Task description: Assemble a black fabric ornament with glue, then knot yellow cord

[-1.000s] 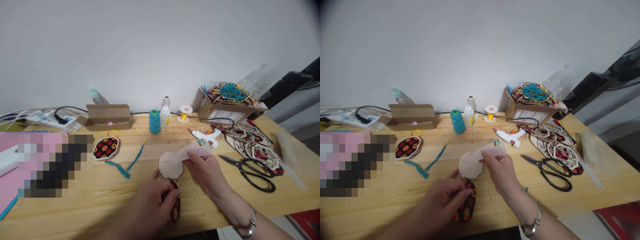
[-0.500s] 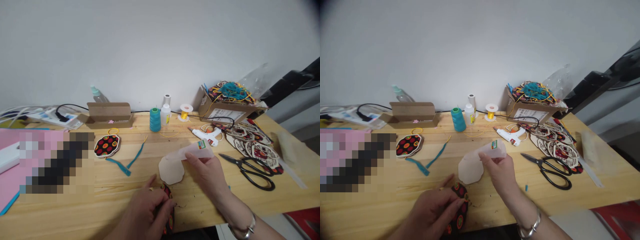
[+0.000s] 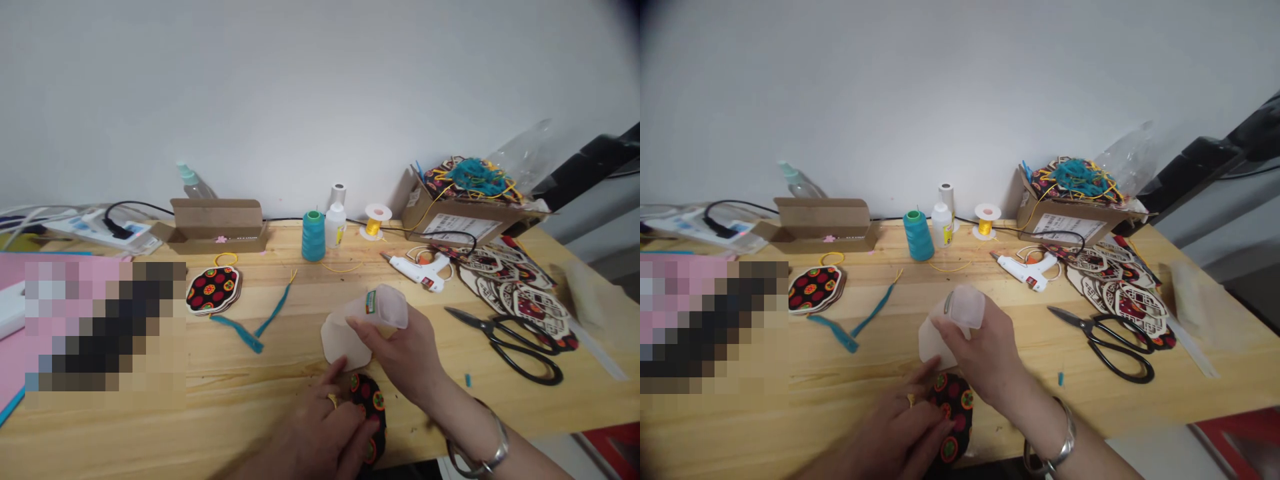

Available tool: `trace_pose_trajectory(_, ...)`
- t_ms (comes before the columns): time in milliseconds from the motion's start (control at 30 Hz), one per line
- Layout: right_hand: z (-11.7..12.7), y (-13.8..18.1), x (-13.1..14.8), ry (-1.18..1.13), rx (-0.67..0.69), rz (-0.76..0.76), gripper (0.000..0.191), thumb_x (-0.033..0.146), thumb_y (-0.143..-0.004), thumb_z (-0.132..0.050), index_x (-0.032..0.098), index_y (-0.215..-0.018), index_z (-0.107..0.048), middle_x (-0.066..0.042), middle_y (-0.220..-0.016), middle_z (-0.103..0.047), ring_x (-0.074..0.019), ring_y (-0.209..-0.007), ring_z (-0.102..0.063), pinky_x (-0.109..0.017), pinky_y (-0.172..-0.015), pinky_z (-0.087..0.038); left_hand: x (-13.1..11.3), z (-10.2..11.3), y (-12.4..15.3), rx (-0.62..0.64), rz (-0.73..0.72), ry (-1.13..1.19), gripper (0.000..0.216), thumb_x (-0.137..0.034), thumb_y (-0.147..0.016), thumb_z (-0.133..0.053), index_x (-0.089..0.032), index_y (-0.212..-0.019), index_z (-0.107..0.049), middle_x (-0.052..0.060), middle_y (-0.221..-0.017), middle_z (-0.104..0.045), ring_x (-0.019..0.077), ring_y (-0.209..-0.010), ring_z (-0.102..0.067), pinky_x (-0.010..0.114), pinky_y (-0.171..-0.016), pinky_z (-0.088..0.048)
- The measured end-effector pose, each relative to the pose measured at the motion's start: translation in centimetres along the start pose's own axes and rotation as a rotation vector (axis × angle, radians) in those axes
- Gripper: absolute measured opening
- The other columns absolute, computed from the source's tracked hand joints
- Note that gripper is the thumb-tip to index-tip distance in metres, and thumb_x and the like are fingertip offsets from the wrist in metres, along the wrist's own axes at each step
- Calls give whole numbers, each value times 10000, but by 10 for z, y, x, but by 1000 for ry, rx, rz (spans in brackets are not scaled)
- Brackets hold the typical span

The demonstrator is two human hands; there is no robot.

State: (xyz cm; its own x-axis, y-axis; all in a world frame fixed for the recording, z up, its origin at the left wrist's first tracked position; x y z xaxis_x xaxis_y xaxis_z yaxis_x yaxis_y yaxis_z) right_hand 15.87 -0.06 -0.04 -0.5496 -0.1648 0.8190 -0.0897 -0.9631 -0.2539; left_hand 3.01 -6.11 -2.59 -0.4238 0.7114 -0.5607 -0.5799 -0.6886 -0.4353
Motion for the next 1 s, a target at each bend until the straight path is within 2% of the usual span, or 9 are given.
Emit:
trace_pose_trajectory(200, -4, 0, -2, 6, 10, -7, 168, 351, -710, -626, 201, -708, -549, -6, -635, -615, -145, -571, -560, -251, -542, -448, 1, 0, 0, 38, 7, 6, 197, -140, -791, -468, -186, -610, -529, -27, -482, -551, 92, -489, -569, 349, -982, -409)
trace_pose_trajectory(400, 1, -2, -6, 30, -10, -4, 159, 348, -717, -622, 205, -707, -554, -1, -649, -607, -148, -581, -551, -252, -550, -441, 4, -4, 0, 71, 20, 9, 200, -142, -783, -475, -179, -595, -528, -10, -493, -551, 98, -517, -579, 342, -990, -400)
trace_pose_trajectory(733, 14, -4, -14, 24, -53, -20, 160, 337, -720, -627, 186, -715, -573, -9, -659, -619, -140, -594, -557, -240, -547, -448, 6, -6, 2, 1, -4, -13, 209, -157, -781, -464, -198, -580, -500, -25, -470, -523, 93, -471, -555, 348, -959, -431)
trace_pose_trajectory(1000, 1, -3, -4, 49, -8, 25, 157, 345, -726, -617, 201, -705, -558, -1, -644, -618, -141, -585, -563, -246, -552, -441, 5, -3, -1, 33, 6, 19, 170, -141, -774, -487, -186, -619, -538, -16, -507, -559, 95, -508, -580, 351, -972, -420)
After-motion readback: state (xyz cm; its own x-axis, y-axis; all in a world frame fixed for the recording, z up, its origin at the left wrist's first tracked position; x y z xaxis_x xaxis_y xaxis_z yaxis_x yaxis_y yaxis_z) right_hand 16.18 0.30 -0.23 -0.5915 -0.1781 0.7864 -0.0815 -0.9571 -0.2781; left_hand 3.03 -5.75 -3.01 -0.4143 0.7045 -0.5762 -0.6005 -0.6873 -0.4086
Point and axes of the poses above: each hand's wrist, its own y-axis away from the middle knuckle, its own z-axis out of the back of the hand, x = y × z, the point moved 4 cm from there along -y, towards the middle knuckle
